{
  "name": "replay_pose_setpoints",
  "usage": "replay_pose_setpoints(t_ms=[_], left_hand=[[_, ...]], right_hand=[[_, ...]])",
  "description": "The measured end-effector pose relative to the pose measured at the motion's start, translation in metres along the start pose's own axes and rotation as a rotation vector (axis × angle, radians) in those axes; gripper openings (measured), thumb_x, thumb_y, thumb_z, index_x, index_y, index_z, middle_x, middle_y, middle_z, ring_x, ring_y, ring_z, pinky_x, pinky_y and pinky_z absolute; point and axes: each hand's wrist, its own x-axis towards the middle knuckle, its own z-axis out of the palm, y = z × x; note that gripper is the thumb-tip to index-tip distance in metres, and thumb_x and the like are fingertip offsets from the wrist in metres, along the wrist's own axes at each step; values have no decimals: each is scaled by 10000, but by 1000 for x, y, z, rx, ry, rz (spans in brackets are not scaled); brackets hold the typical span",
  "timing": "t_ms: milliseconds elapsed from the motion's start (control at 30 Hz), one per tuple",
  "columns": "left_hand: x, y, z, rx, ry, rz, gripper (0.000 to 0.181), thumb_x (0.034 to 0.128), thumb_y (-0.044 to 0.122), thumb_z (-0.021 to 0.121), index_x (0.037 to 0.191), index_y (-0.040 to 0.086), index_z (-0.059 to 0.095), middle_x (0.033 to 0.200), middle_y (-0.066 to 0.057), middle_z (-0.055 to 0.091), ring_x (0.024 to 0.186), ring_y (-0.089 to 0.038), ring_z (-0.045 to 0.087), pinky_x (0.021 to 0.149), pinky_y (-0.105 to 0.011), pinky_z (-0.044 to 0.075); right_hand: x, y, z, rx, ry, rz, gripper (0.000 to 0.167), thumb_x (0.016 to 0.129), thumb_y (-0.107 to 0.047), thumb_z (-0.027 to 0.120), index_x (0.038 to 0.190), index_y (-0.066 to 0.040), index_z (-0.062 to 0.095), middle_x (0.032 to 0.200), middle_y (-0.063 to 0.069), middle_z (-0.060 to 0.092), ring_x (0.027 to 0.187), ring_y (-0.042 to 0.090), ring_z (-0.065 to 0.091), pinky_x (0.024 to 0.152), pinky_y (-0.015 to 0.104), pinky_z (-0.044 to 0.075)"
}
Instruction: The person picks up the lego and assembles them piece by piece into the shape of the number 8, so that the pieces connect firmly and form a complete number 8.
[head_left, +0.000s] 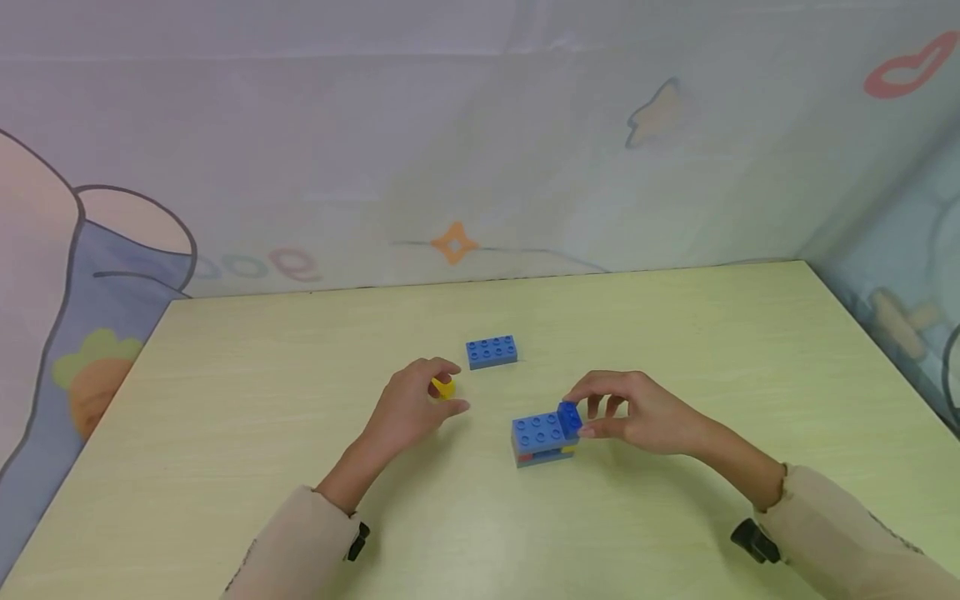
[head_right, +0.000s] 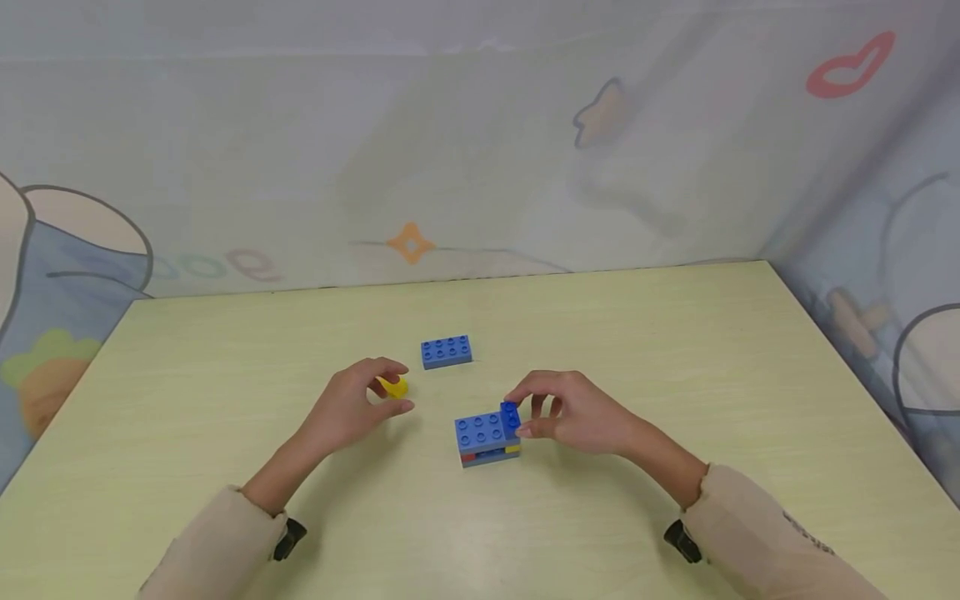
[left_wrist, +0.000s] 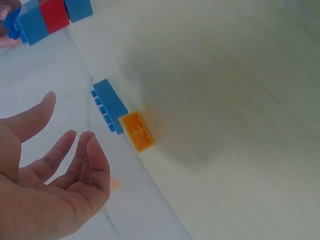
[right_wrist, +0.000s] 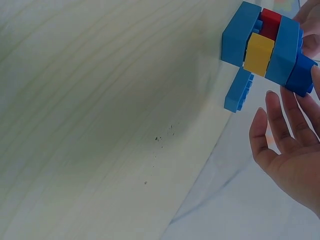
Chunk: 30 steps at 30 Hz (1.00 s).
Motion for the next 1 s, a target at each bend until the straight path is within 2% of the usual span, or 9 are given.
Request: replay_pose_setpoints(t_ms=[200, 567, 1000], left_hand=[[5, -9, -5, 9, 11, -30, 426, 777, 165, 731, 1144, 4, 588, 1004, -126, 587, 835, -232, 534, 697, -336, 455], [15, -23, -10, -11, -39, -77, 477, 777, 178, 731, 1179, -7, 554, 1067, -162, 582, 878, -263, 546, 713, -353, 467], [25, -29, 0, 14, -70, -92, 470, 760, 171, 750, 1156, -4, 567, 1030, -136, 605, 859, -238, 539, 752, -328, 465]], right_hand=[[0, 0, 0, 14, -4, 21, 244, 827, -90, 667, 1063, -43, 624, 975, 11, 612, 830, 171, 542, 715, 299, 471], [0, 0, 0, 23, 2, 14, 246, 822, -71, 668, 1061, -39, 622, 962, 9, 611, 818, 178, 546, 708, 291, 472], [-1, 0, 0, 24, 2, 22, 247, 828, -86, 665, 1067, -43, 621, 970, 7, 610, 834, 189, 541, 717, 288, 468]])
